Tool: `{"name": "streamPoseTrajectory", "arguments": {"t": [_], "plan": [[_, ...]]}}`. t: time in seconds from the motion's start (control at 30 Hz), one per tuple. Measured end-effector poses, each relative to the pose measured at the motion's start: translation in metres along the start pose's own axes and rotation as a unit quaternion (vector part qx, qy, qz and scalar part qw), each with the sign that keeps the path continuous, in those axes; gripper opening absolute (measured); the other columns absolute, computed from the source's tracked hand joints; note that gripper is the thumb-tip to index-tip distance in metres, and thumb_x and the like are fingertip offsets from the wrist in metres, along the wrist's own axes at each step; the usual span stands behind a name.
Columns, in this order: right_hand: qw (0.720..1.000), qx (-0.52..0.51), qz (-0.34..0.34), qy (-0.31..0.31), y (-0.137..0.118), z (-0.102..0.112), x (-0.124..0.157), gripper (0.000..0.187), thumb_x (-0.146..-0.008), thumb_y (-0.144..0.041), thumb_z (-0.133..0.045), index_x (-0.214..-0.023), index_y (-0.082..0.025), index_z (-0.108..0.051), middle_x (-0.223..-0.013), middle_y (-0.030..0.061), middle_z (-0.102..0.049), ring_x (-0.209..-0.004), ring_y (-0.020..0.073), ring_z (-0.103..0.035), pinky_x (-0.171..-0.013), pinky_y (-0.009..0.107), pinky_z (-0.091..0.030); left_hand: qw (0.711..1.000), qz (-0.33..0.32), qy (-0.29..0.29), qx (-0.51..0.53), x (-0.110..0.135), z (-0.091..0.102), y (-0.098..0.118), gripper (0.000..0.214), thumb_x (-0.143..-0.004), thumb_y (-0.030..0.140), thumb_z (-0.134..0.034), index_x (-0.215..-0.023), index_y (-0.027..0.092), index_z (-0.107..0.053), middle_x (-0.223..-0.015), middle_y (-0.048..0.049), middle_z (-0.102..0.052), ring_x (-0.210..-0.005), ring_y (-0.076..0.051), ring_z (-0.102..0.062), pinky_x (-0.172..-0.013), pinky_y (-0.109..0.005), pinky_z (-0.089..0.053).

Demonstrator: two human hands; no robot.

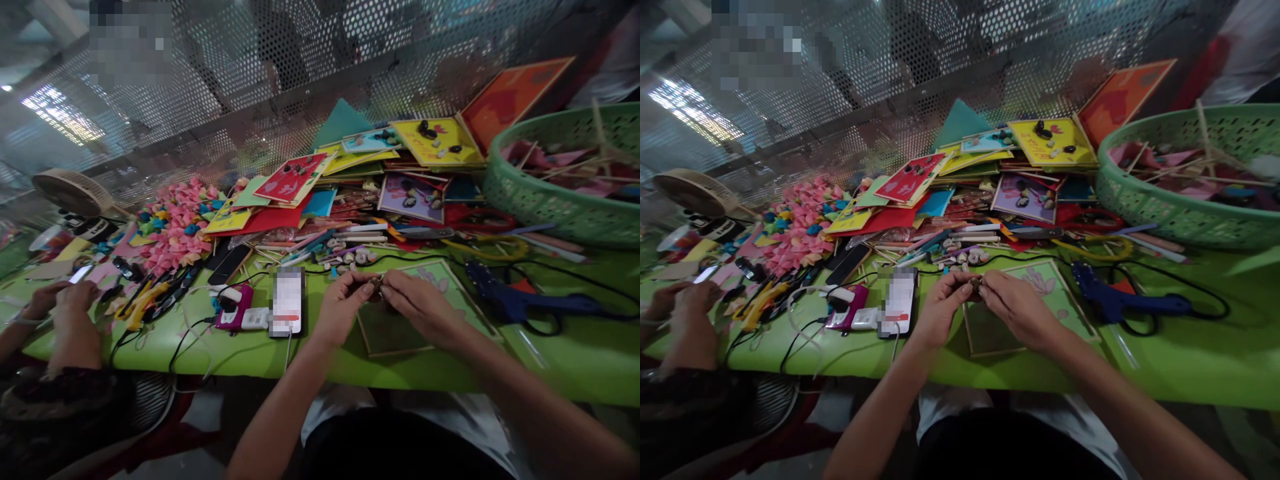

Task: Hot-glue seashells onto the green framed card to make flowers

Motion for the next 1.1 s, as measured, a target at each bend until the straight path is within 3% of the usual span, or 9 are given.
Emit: {"name": "streamPoseTrajectory", "arguments": {"t": [0.3, 0.57, 0.73, 0.83, 0.9, 0.97, 1.0, 1.07, 1.1], "plan": [[0.994, -0.061, -0.033, 0.086, 0.007, 0.020, 0.005, 0.028, -0.093, -0.031, -0.047, -0.066, -0.025, -0.047, -0.061, -0.0015, -0.051, -0.058, 0.0160, -0.047, -0.055, 0.030, -0.034, 1.000, -0.006, -0.017, 0.002, 0.003, -0.006, 0.001, 0.032, -0.077, 0.040, -0.087, -0.100, 0.020, -0.077, -0.093, -0.0024, -0.073, -0.083, -0.013, -0.065, -0.080, -0.027, -0.053], [0.974, -0.142, -0.043, 0.170, 0.013, 0.044, 0.017, 0.013, -0.095, -0.037, -0.066, -0.099, -0.027, -0.074, -0.091, 0.0021, -0.071, -0.073, 0.0184, -0.062, -0.068, 0.033, -0.046, 0.999, -0.016, 0.027, 0.014, 0.000, 0.004, 0.005, 0.032, -0.077, 0.038, -0.085, -0.100, 0.019, -0.073, -0.096, -0.0042, -0.071, -0.086, -0.015, -0.066, -0.075, -0.027, -0.054], [0.967, -0.234, -0.014, 0.097, -0.011, 0.044, 0.038, 0.027, -0.097, -0.039, -0.059, -0.075, -0.026, -0.067, -0.077, 0.0029, -0.067, -0.071, 0.0207, -0.060, -0.066, 0.036, -0.044, 0.999, -0.009, 0.041, 0.021, -0.002, 0.006, 0.005, 0.037, -0.076, 0.040, -0.085, -0.102, 0.018, -0.072, -0.090, -0.0020, -0.070, -0.077, -0.013, -0.067, -0.069, -0.026, -0.053], [0.969, -0.244, -0.010, 0.041, -0.023, 0.051, 0.069, 0.040, -0.099, -0.042, -0.053, -0.063, -0.025, -0.059, -0.061, 0.0034, -0.060, -0.059, 0.0205, -0.056, -0.057, 0.037, -0.041, 0.998, -0.015, 0.054, 0.034, -0.002, 0.009, 0.007, 0.035, -0.075, 0.040, -0.086, -0.099, 0.018, -0.073, -0.086, -0.0006, -0.069, -0.073, -0.012, -0.067, -0.066, -0.024, -0.053], [0.974, -0.225, -0.027, 0.009, -0.019, 0.062, 0.098, 0.036, -0.098, -0.039, -0.054, -0.064, -0.027, -0.060, -0.059, 0.0045, -0.060, -0.056, 0.0209, -0.057, -0.054, 0.038, -0.042, 0.997, -0.014, 0.056, 0.044, -0.003, 0.010, 0.008, 0.034, -0.074, 0.039, -0.087, -0.098, 0.019, -0.075, -0.086, -0.0003, -0.070, -0.072, -0.011, -0.067, -0.066, -0.023, -0.054], [0.980, -0.184, -0.057, -0.043, -0.007, 0.071, 0.132, 0.016, -0.092, -0.031, -0.063, -0.076, -0.031, -0.068, -0.070, 0.0084, -0.069, -0.067, 0.0247, -0.066, -0.061, 0.040, -0.051, 0.997, -0.012, 0.059, 0.057, -0.003, 0.011, 0.008, 0.034, -0.073, 0.039, -0.089, -0.098, 0.020, -0.075, -0.086, -0.0002, -0.070, -0.072, -0.011, -0.067, -0.066, -0.022, -0.054], [0.982, -0.145, -0.086, -0.083, 0.003, 0.074, 0.151, 0.010, -0.085, -0.026, -0.072, -0.091, -0.034, -0.072, -0.089, 0.0131, -0.074, -0.083, 0.0291, -0.072, -0.069, 0.043, -0.056, 0.996, -0.011, 0.063, 0.065, -0.004, 0.012, 0.008, 0.035, -0.071, 0.038, -0.090, -0.097, 0.020, -0.076, -0.086, -0.0002, -0.071, -0.073, -0.011, -0.067, -0.065, -0.021, -0.054], [0.987, -0.074, -0.105, -0.095, 0.020, 0.093, 0.179, 0.051, -0.076, -0.023, -0.080, -0.122, -0.040, -0.069, -0.119, 0.0196, -0.073, -0.109, 0.0356, -0.071, -0.082, 0.046, -0.059, 0.994, -0.010, 0.071, 0.080, -0.004, 0.013, 0.008, 0.036, -0.068, 0.038, -0.092, -0.095, 0.020, -0.076, -0.086, -0.0004, -0.071, -0.074, -0.011, -0.068, -0.065, -0.021, -0.054], [0.992, -0.042, -0.112, -0.050, 0.029, 0.111, 0.187, 0.059, -0.076, -0.024, -0.080, -0.129, -0.042, -0.065, -0.123, 0.0201, -0.072, -0.113, 0.0362, -0.070, -0.085, 0.047, -0.059, 0.994, -0.010, 0.074, 0.085, -0.005, 0.013, 0.007, 0.036, -0.067, 0.037, -0.093, -0.094, 0.020, -0.076, -0.087, -0.0005, -0.072, -0.075, -0.011, -0.068, -0.066, -0.021, -0.054]]}}
Point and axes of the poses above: each hand's wrist, its own x-axis away from the middle knuckle, its own z-axis out of the back of the hand, y = z × x, the point moved 10 cm from there along -x, towards the middle knuckle
